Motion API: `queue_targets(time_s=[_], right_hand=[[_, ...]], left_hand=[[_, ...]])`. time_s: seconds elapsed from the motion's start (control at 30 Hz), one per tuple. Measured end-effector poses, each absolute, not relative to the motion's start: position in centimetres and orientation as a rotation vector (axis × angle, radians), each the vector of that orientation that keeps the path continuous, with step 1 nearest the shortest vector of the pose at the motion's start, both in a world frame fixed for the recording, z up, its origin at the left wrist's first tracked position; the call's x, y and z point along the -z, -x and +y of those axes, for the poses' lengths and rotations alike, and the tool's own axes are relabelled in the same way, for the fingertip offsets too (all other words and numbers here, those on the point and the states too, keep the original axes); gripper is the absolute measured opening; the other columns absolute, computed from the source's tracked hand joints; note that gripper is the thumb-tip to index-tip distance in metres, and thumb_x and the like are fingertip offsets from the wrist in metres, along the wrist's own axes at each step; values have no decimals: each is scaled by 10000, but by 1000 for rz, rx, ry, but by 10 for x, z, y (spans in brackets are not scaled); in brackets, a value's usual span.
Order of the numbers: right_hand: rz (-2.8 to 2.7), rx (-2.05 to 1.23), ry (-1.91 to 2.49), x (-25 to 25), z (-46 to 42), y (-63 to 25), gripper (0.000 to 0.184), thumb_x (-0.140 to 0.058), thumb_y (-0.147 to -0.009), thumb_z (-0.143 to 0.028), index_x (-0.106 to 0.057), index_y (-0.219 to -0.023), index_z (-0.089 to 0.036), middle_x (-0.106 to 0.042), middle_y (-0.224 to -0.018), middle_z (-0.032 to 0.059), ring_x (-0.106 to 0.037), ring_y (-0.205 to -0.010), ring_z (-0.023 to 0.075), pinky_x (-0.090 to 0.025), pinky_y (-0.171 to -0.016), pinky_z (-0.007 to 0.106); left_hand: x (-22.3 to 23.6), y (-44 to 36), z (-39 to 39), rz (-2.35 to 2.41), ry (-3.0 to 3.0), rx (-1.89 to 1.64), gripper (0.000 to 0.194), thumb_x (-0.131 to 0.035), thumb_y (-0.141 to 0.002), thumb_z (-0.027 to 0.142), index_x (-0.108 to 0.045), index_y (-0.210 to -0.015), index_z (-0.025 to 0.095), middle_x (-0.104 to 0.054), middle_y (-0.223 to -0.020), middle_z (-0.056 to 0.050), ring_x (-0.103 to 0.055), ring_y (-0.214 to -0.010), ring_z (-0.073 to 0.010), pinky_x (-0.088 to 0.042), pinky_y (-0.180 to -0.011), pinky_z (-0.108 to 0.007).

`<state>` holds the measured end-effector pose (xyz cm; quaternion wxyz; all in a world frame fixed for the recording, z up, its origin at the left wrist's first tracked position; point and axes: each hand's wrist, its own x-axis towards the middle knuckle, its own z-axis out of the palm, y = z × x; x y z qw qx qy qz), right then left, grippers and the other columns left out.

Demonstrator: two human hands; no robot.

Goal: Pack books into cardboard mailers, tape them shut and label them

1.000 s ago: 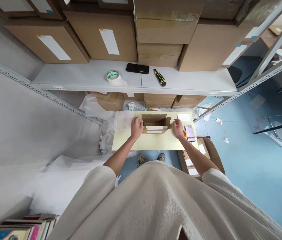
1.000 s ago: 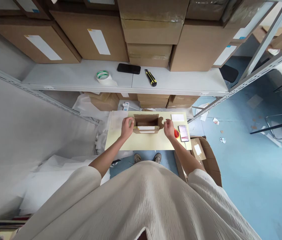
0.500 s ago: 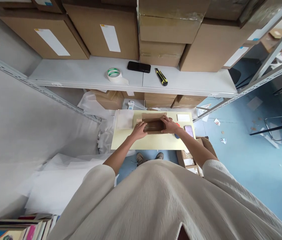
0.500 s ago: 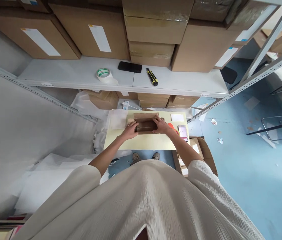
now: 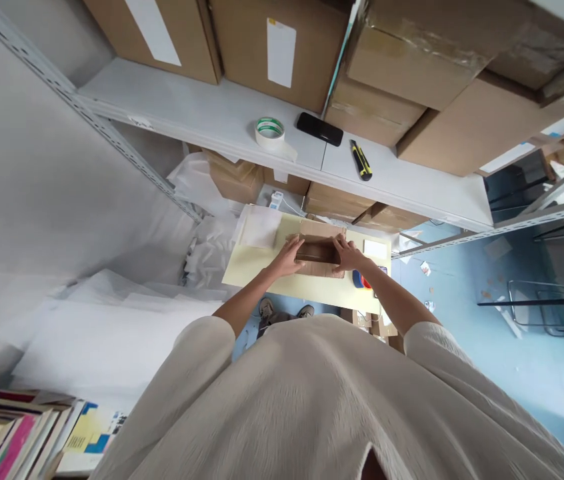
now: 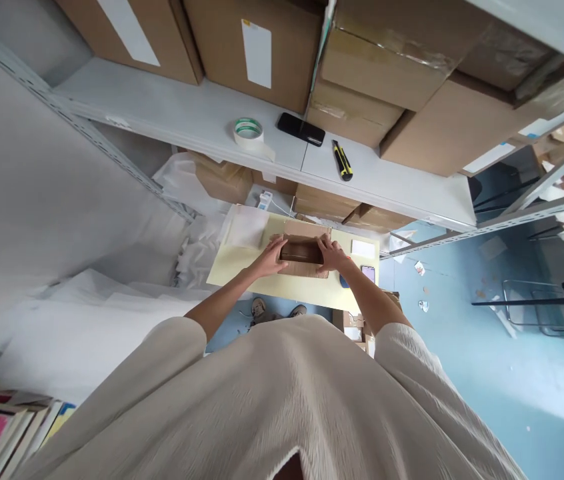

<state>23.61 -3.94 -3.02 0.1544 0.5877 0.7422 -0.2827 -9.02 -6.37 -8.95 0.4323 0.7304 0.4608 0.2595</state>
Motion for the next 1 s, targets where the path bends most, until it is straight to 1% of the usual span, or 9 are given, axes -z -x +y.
queue_targets(time_s=[0.1,0.17,0.23,0.3,0.5,0.6,0.73,0.87,1.0], right_hand=[[2080,769,-1687,28,-39,-233,1674,-1045,-579,-762,-98,-1886,-320,23,-1959,187,-289,-1626,636,-414,-1254,795],[2077,767,-1694,27,-40,-232,1656,-1026,-580,-803,-128,-1883,-314,21,-1958,192,-285,-1627,636,-413,-1249,804],[2093,781,-1709,27,-41,-232,1619,-993,-587,-864,-177,-1875,-318,31,-1958,190,-290,-1628,631,-404,-1252,809],[2102,789,-1724,28,-41,-232,1593,-966,-594,-902,-207,-1868,-322,47,-1958,186,-301,-1627,623,-402,-1254,805],[2053,750,-1718,26,-44,-231,1628,-978,-586,-875,-176,-1881,-301,68,-1960,172,-307,-1617,630,-396,-1257,805],[2050,754,-1720,25,-45,-230,1608,-982,-603,-847,-170,-1883,-311,99,-1962,143,-305,-1622,623,-392,-1267,789],[2020,747,-1731,23,-47,-228,1613,-995,-607,-804,-158,-1887,-291,106,-1961,146,-311,-1615,621,-398,-1265,776],[2011,804,-1767,20,-48,-227,1615,-1016,-586,-766,-187,-1886,-285,74,-1963,149,-304,-1611,630,-381,-1271,790],[2005,800,-1762,18,-48,-226,1609,-1008,-610,-751,-149,-1891,-293,97,-1963,138,-308,-1609,628,-388,-1264,789]], left_hand=[[88,106,-50,1278,-1699,-902,556,-617,-1032,295,-637,-1579,199,-585,-1696,-180,-495,-1652,-323,-341,-1421,-503],[89,123,-34,1467,-1590,-957,499,-567,-1048,259,-658,-1534,199,-638,-1617,-177,-560,-1580,-314,-393,-1389,-505],[93,145,-14,1657,-1459,-886,520,-576,-1028,225,-644,-1544,209,-671,-1559,-176,-630,-1487,-323,-468,-1329,-520],[100,168,3,1798,-1374,-752,574,-622,-996,201,-618,-1570,195,-667,-1561,-192,-647,-1457,-345,-476,-1314,-528],[124,219,33,2098,-1234,-336,747,-749,-990,313,-465,-1664,158,-520,-1711,-285,-515,-1591,-457,-455,-1282,-586],[132,230,43,2147,-1222,-263,838,-786,-979,360,-386,-1695,186,-503,-1727,-292,-496,-1611,-454,-441,-1278,-596],[141,238,53,2136,-1148,-154,907,-806,-968,363,-332,-1714,162,-569,-1654,-308,-554,-1568,-445,-466,-1252,-597],[145,237,54,2135,-1261,-142,846,-791,-966,304,-376,-1683,128,-581,-1614,-315,-562,-1550,-456,-486,-1236,-592],[142,231,51,2093,-1362,-130,627,-717,-977,226,-503,-1558,124,-578,-1590,-309,-581,-1500,-449,-512,-1200,-569]])
